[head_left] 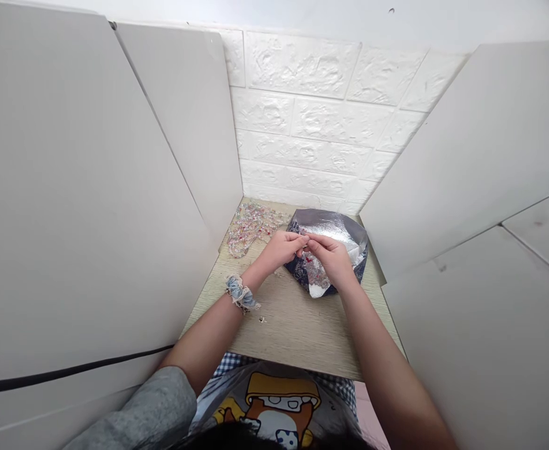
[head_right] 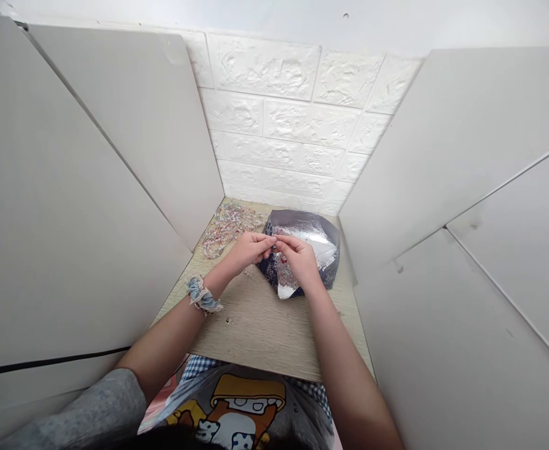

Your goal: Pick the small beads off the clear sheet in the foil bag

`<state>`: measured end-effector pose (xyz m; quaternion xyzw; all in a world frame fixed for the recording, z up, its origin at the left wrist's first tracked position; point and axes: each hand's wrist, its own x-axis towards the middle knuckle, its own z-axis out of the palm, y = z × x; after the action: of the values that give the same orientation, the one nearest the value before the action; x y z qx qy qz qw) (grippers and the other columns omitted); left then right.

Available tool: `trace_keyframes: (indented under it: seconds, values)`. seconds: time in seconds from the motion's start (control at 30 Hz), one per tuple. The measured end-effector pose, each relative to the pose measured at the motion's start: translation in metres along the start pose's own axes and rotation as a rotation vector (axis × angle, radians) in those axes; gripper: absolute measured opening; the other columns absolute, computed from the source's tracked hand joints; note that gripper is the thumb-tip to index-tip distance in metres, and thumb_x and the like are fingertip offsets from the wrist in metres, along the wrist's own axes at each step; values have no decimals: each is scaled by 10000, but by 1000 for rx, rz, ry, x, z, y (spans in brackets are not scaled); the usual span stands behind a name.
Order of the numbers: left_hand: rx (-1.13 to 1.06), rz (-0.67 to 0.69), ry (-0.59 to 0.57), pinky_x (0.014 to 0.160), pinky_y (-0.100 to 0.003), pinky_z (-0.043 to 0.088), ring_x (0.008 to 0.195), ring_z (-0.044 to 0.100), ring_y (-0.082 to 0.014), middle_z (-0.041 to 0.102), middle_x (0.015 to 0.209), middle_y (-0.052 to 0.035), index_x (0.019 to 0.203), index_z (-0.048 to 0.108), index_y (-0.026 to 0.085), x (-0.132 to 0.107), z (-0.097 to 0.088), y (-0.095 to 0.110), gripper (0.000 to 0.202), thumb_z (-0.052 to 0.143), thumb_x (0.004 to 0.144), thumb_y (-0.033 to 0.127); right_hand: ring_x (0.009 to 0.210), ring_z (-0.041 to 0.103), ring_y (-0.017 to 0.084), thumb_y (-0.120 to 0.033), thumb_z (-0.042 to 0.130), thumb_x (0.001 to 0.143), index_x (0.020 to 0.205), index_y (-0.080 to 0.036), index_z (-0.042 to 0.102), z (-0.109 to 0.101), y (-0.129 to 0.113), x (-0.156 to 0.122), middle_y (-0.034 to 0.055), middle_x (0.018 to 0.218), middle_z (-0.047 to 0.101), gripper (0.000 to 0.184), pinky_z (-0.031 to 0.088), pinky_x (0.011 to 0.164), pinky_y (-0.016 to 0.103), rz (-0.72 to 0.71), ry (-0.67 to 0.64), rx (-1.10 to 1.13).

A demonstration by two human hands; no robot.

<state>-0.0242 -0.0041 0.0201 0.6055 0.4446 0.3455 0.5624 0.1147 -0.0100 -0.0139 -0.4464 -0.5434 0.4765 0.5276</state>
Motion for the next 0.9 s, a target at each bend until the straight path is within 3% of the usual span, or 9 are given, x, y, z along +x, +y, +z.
trace_keyframes:
  seconds: [0.13,0.3,0.43,0.53,0.77,0.9]
  values:
    - [-95,-40,-8,365,-194,149,343,259,-19,379,434,41,519,465,121,1,-1,-1,325,520,701,384,855,554,186,-298,572,695,856,-202,654,0,-5,-2,44,895,629,204,430,773,333,-104,35,-254]
    - [-143,-44,6,362,-191,148,345,265,-18,370,425,44,514,483,115,-1,0,3,316,541,688,372,805,557,158,-200,445,732,921,-211,629,-6,-12,-3,32,923,609,264,441,736,314,-190,-35,-370]
    - [-130,-67,43,370,-185,164,358,274,-18,397,458,50,716,611,103,-3,1,6,263,546,678,355,744,560,140,-86,334,666,908,-206,622,-17,-15,-3,23,925,582,395,442,690,293,-240,72,-507]
    - [-110,-64,54,375,-184,178,366,284,-21,392,456,51,750,628,102,-2,0,6,288,540,675,366,814,536,158,-58,324,635,856,-191,617,-23,-13,-2,33,919,569,390,417,743,294,-283,127,-731]
    - [-102,-34,67,377,-183,186,373,286,-22,387,459,52,760,625,104,0,-1,3,291,529,679,366,925,474,198,-81,351,720,752,-172,610,-26,-2,-3,84,998,518,277,372,792,311,-121,-77,-1173]
    - [-101,-32,78,377,-180,190,370,285,-19,380,456,56,732,614,111,0,0,4,245,524,683,334,994,440,231,-91,355,753,816,-182,639,-22,-4,-6,94,1099,480,305,317,861,361,-73,-184,-1318]
